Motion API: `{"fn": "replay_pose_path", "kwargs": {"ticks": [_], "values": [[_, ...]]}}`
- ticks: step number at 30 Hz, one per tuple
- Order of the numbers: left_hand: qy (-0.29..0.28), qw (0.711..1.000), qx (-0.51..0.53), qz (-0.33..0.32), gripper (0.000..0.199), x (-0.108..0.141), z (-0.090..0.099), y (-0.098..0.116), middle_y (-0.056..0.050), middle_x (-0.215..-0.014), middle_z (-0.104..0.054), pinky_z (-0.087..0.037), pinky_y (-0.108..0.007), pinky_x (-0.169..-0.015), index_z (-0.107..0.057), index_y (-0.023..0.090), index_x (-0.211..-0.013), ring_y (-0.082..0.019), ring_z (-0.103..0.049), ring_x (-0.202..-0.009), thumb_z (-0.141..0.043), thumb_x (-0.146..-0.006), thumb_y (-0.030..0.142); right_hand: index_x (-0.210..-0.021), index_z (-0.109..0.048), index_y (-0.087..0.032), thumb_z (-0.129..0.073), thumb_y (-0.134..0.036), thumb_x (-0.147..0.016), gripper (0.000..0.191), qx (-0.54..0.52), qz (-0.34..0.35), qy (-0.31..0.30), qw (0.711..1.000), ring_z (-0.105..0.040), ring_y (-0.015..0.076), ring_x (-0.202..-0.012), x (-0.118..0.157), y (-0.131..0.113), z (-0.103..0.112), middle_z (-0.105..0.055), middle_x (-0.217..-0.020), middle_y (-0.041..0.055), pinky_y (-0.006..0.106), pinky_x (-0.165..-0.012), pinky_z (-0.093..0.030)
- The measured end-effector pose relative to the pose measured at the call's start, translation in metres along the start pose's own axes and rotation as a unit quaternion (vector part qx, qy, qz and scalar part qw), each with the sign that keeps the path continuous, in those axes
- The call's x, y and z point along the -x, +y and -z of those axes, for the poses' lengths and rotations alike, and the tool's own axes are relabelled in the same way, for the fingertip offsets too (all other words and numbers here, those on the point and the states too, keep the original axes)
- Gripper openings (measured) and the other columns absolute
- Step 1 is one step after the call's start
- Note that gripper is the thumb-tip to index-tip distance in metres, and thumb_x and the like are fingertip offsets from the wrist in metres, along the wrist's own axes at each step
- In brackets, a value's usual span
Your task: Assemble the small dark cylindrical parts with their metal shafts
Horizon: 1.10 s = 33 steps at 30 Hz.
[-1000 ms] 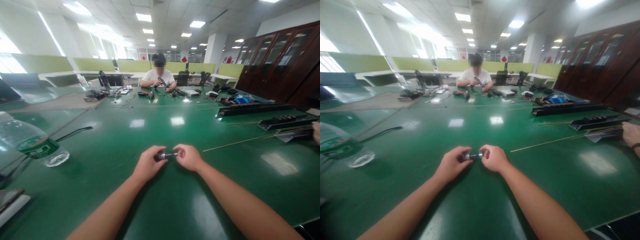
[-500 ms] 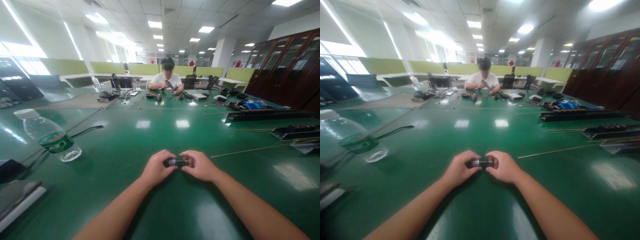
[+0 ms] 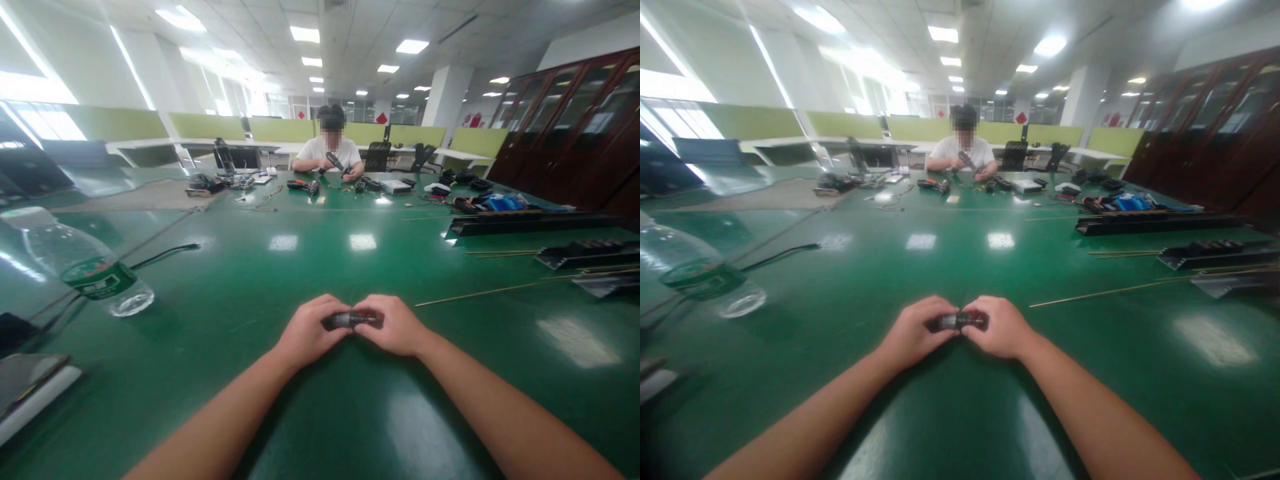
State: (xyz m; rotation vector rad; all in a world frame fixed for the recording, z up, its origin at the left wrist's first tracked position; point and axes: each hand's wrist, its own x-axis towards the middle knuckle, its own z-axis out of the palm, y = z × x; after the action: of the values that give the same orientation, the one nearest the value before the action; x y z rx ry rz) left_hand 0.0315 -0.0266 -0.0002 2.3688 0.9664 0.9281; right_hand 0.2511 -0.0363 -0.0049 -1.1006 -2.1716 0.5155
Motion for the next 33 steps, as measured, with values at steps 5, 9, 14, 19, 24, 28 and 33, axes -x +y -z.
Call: {"fn": "replay_pose_path", "kwargs": {"ticks": [5, 9, 14, 19, 24, 28, 33], "values": [[-0.010, 1.000, 0.005, -0.008, 0.023, -0.0001, -0.0001, 0.0014, -0.005, -0.099, -0.069, -0.052, -0.030, -0.081, -0.070, 0.023, -0.104, -0.018, -0.064, -0.090, -0.071, -0.080, 0.022, -0.096, -0.073, -0.020, -0.068, -0.027, -0.081, 0.017, 0.010, 0.004, -0.010, 1.000, -0.060, 0.0172, -0.074, -0.0004, -0.0007, -0.0005, -0.069, -0.083, 0.0043, 0.027, -0.069, -0.044], [-0.005, 1.000, 0.000, -0.004, 0.023, 0.0005, -0.0014, 0.0001, -0.006, -0.100, -0.069, -0.053, -0.030, -0.082, -0.071, 0.022, -0.103, -0.018, -0.064, -0.090, -0.071, -0.081, 0.025, -0.091, -0.074, -0.020, -0.065, -0.025, -0.084, 0.013, 0.004, 0.017, -0.019, 1.000, -0.062, 0.0171, -0.075, -0.0010, -0.0019, -0.0013, -0.071, -0.083, 0.0043, 0.027, -0.070, -0.044], [0.010, 1.000, -0.006, -0.001, 0.023, 0.0004, -0.0033, 0.0006, -0.006, -0.098, -0.070, -0.054, -0.030, -0.080, -0.072, 0.022, -0.102, -0.019, -0.065, -0.089, -0.071, -0.080, 0.026, -0.090, -0.075, -0.021, -0.065, -0.025, -0.085, 0.012, 0.004, 0.019, -0.022, 1.000, -0.061, 0.0170, -0.074, -0.0016, -0.0017, -0.0010, -0.071, -0.082, 0.0038, 0.027, -0.069, -0.044], [0.021, 1.000, -0.007, 0.007, 0.023, 0.0001, -0.0041, 0.0018, -0.006, -0.096, -0.071, -0.054, -0.030, -0.079, -0.073, 0.022, -0.101, -0.019, -0.066, -0.088, -0.073, -0.078, 0.024, -0.090, -0.074, -0.021, -0.065, -0.025, -0.085, 0.012, 0.011, 0.021, -0.023, 0.999, -0.061, 0.0166, -0.074, -0.0018, -0.0004, -0.0006, -0.071, -0.082, 0.0036, 0.027, -0.069, -0.043], [0.024, 0.999, -0.011, 0.021, 0.024, 0.0007, -0.0039, 0.0010, -0.006, -0.096, -0.071, -0.054, -0.030, -0.079, -0.074, 0.022, -0.100, -0.019, -0.066, -0.088, -0.074, -0.076, 0.024, -0.089, -0.074, -0.021, -0.065, -0.025, -0.085, 0.011, 0.011, 0.020, -0.022, 0.999, -0.062, 0.0168, -0.074, -0.0017, 0.0012, -0.0018, -0.071, -0.082, 0.0034, 0.027, -0.069, -0.043], [0.027, 0.999, -0.019, 0.020, 0.024, 0.0003, -0.0039, 0.0016, -0.007, -0.095, -0.071, -0.055, -0.031, -0.079, -0.074, 0.022, -0.099, -0.020, -0.066, -0.087, -0.074, -0.076, 0.026, -0.091, -0.075, -0.021, -0.065, -0.024, -0.084, 0.012, 0.002, 0.019, -0.018, 1.000, -0.063, 0.0176, -0.076, -0.0021, 0.0022, -0.0018, -0.072, -0.084, 0.0040, 0.028, -0.071, -0.045], [0.033, 0.999, -0.016, 0.024, 0.023, 0.0003, -0.0043, 0.0011, -0.006, -0.095, -0.071, -0.054, -0.031, -0.079, -0.074, 0.022, -0.098, -0.019, -0.066, -0.086, -0.074, -0.076, 0.026, -0.091, -0.075, -0.021, -0.065, -0.023, -0.084, 0.013, -0.004, 0.022, -0.018, 1.000, -0.064, 0.0181, -0.078, -0.0021, 0.0021, -0.0007, -0.073, -0.086, 0.0042, 0.028, -0.072, -0.046]]}}
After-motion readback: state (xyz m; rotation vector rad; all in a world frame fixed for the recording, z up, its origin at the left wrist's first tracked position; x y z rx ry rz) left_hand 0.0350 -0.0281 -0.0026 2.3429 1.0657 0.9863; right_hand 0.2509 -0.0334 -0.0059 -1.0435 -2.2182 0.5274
